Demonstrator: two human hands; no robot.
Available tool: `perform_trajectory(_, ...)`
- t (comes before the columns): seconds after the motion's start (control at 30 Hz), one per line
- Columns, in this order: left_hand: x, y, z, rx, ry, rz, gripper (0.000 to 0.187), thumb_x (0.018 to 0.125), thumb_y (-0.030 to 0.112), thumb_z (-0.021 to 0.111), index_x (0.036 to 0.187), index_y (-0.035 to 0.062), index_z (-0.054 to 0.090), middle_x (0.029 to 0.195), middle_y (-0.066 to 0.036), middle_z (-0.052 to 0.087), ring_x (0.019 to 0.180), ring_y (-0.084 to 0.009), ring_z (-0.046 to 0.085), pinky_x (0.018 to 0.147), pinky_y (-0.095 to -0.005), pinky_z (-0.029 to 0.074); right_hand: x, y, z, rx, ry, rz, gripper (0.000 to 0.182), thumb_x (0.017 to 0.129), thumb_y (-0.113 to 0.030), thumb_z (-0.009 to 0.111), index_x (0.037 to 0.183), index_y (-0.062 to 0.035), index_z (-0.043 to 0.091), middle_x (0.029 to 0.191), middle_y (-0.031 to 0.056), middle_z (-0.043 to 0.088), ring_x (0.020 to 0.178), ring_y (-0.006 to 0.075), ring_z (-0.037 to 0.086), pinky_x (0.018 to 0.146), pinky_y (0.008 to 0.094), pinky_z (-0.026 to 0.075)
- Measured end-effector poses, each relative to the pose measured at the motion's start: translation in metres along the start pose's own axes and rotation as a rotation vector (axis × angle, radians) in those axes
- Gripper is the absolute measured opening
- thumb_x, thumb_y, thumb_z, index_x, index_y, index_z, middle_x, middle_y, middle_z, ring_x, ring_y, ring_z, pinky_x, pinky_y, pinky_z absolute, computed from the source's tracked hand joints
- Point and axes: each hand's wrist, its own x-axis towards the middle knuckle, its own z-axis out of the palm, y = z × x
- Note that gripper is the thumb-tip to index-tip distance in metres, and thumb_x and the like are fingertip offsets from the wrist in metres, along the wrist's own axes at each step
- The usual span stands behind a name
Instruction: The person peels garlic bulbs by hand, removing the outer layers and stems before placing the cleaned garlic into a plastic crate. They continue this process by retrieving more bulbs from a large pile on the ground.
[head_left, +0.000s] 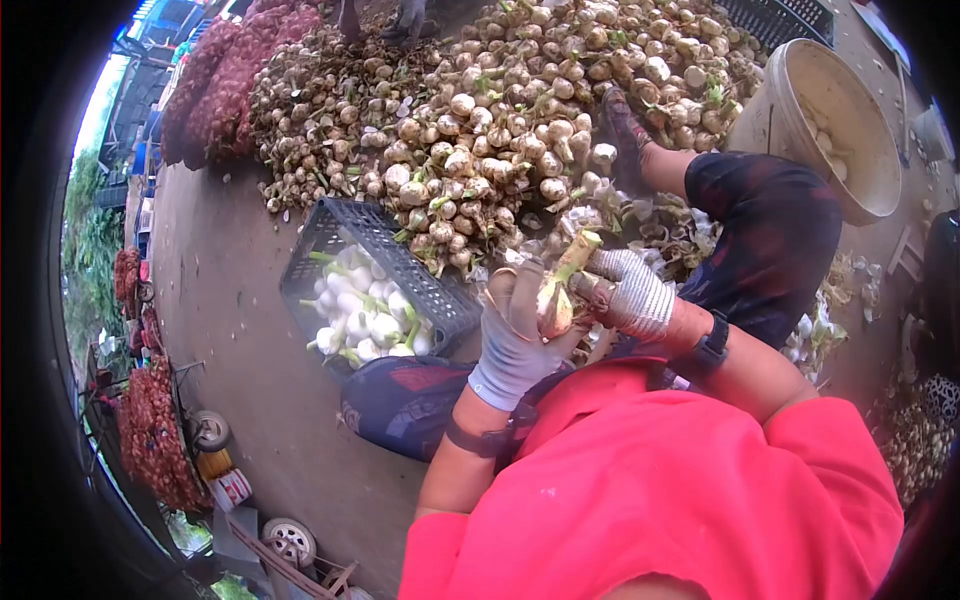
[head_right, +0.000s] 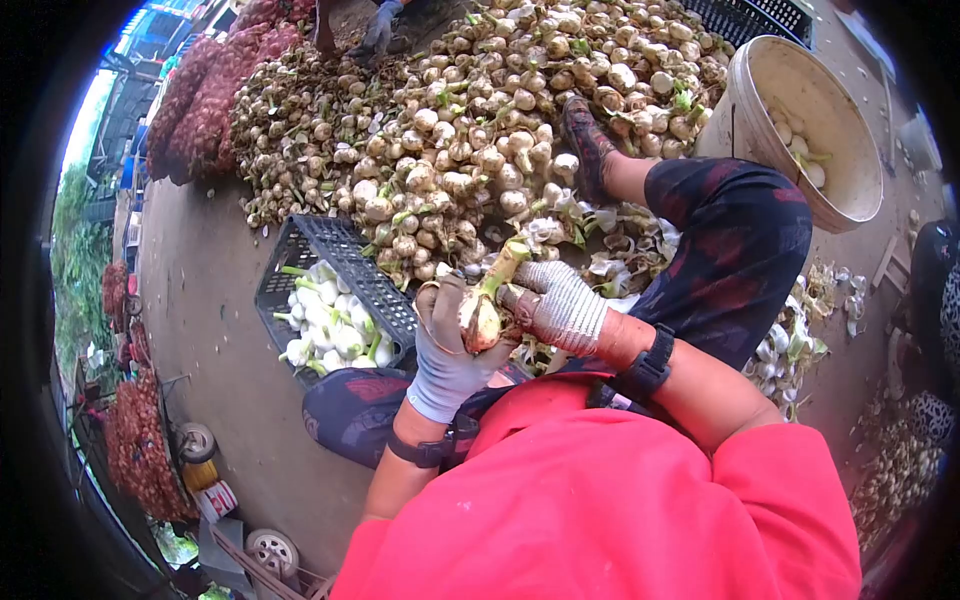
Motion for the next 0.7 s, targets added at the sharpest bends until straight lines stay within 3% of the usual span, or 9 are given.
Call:
perform_trajectory(0.07, -0.004, 0.0, -0.006, -0.042, -0.025, -0.035, 0.081, 0.059, 0.012, 0.082, 0.126, 0.0024, 0.038, 0.117, -0.017, 0.047, 0.1, -0.0363, 0.049, 0.084, -0.0465, 0.042, -0.002, 0.002, -0.004, -0.05, -0.029, -0.051, 0.02, 0.09, -0.012, 0.055, 0.105, -0.0002, 0.062, 0.087, 0.003, 0.065, 0.069, 0.0107, 0.059, 0.059, 0.0274, 0.051)
perform_trajectory(0.13, -0.016, -0.009, -0.002, -0.846, -0.02, -0.587, 0.078, 0.064, 0.003, 0.078, 0.129, 0.0022, 0.035, 0.122, -0.016, 0.045, 0.105, -0.0315, 0.052, 0.086, -0.0398, 0.047, -0.001, 0.016, -0.004, -0.028, -0.02, -0.498, 0.021, 0.089, -0.012, 0.056, 0.107, -0.0016, 0.061, 0.083, 0.0018, 0.064, 0.068, 0.0077, 0.059, 0.058, 0.0237, 0.05)
perform_trajectory(0.17, -0.011, -0.002, 0.007, -1.173, 0.119, -0.44, 0.034, 0.09, 0.021, 0.057, 0.116, 0.0003, 0.052, 0.121, -0.01, 0.05, 0.109, -0.0209, 0.051, 0.085, -0.0352, 0.048, -0.004, 0.006, -0.008, -0.158, -0.021, -0.533, 0.02, 0.09, -0.014, 0.056, 0.107, -0.0049, 0.061, 0.077, -0.0009, 0.062, 0.064, 0.0038, 0.056, 0.052, 0.0202, 0.047)
perform_trajectory(0.2, -0.008, -0.003, 0.005, -1.169, 0.128, -0.44, 0.034, 0.09, 0.021, 0.057, 0.116, 0.0003, 0.052, 0.121, -0.01, 0.05, 0.109, -0.0209, 0.051, 0.085, -0.0352, 0.048, -0.007, 0.002, -0.01, -0.159, -0.03, -0.536, 0.02, 0.09, -0.014, 0.056, 0.107, -0.0049, 0.061, 0.077, -0.0009, 0.062, 0.064, 0.0038, 0.056, 0.052, 0.0202, 0.047)
perform_trajectory(0.27, -0.003, -0.008, 0.0, -1.621, 0.174, -1.171, 0.041, 0.089, 0.032, 0.059, 0.117, 0.0034, 0.05, 0.104, -0.01, 0.06, 0.09, -0.018, 0.062, 0.068, -0.0264, 0.053, -0.01, -0.001, -0.011, 0.709, -0.129, 0.266, 0.02, 0.09, -0.016, 0.055, 0.108, -0.0072, 0.061, 0.076, -0.0037, 0.06, 0.059, 0.0013, 0.052, 0.047, 0.0184, 0.041)
perform_trajectory(0.3, -0.001, -0.009, -0.002, -0.989, 0.045, -1.047, 0.046, 0.094, 0.047, 0.044, 0.11, 0.005, 0.056, 0.082, -0.004, 0.061, 0.071, -0.0124, 0.061, 0.057, -0.0233, 0.05, -0.011, -0.002, -0.009, 0.689, -0.084, 0.245, 0.02, 0.089, -0.019, 0.057, 0.107, -0.0099, 0.061, 0.074, -0.0063, 0.059, 0.053, -0.0012, 0.046, 0.043, 0.0174, 0.036)
perform_trajectory(0.33, -0.001, -0.008, -0.006, -0.64, 0.029, -1.071, 0.036, 0.093, 0.035, 0.052, 0.112, 0.0042, 0.055, 0.075, -0.002, 0.058, 0.058, -0.0087, 0.054, 0.052, -0.0211, 0.045, -0.011, -0.006, -0.007, 0.564, -0.031, 0.235, 0.016, 0.087, -0.015, 0.057, 0.101, -0.0088, 0.063, 0.069, -0.0026, 0.058, 0.051, 0.0031, 0.049, 0.043, 0.0227, 0.039)
perform_trajectory(0.43, 0.002, 0.02, 0.004, -0.551, 0.211, -0.793, 0.023, 0.089, 0.015, 0.056, 0.108, 0.0015, 0.057, 0.075, -0.001, 0.057, 0.062, -0.0069, 0.052, 0.052, -0.0222, 0.043, -0.011, -0.004, 0.0, -0.527, 0.059, -0.281, 0.013, 0.082, -0.008, 0.053, 0.088, -0.0025, 0.063, 0.061, 0.0133, 0.058, 0.055, 0.0245, 0.06, 0.054, 0.0386, 0.048)
perform_trajectory(0.7, 0.019, 0.018, 0.013, -0.871, 0.164, -1.147, 0.033, 0.093, 0.032, 0.056, 0.078, 0.0038, 0.063, 0.068, 0.002, 0.057, 0.061, -0.005, 0.05, 0.049, -0.0213, 0.039, -0.021, -0.006, -0.01, 0.1, -0.039, 0.005, 0.018, 0.089, -0.011, 0.053, 0.098, 0.0, 0.064, 0.074, 0.0071, 0.064, 0.062, 0.0113, 0.06, 0.057, 0.0278, 0.049)
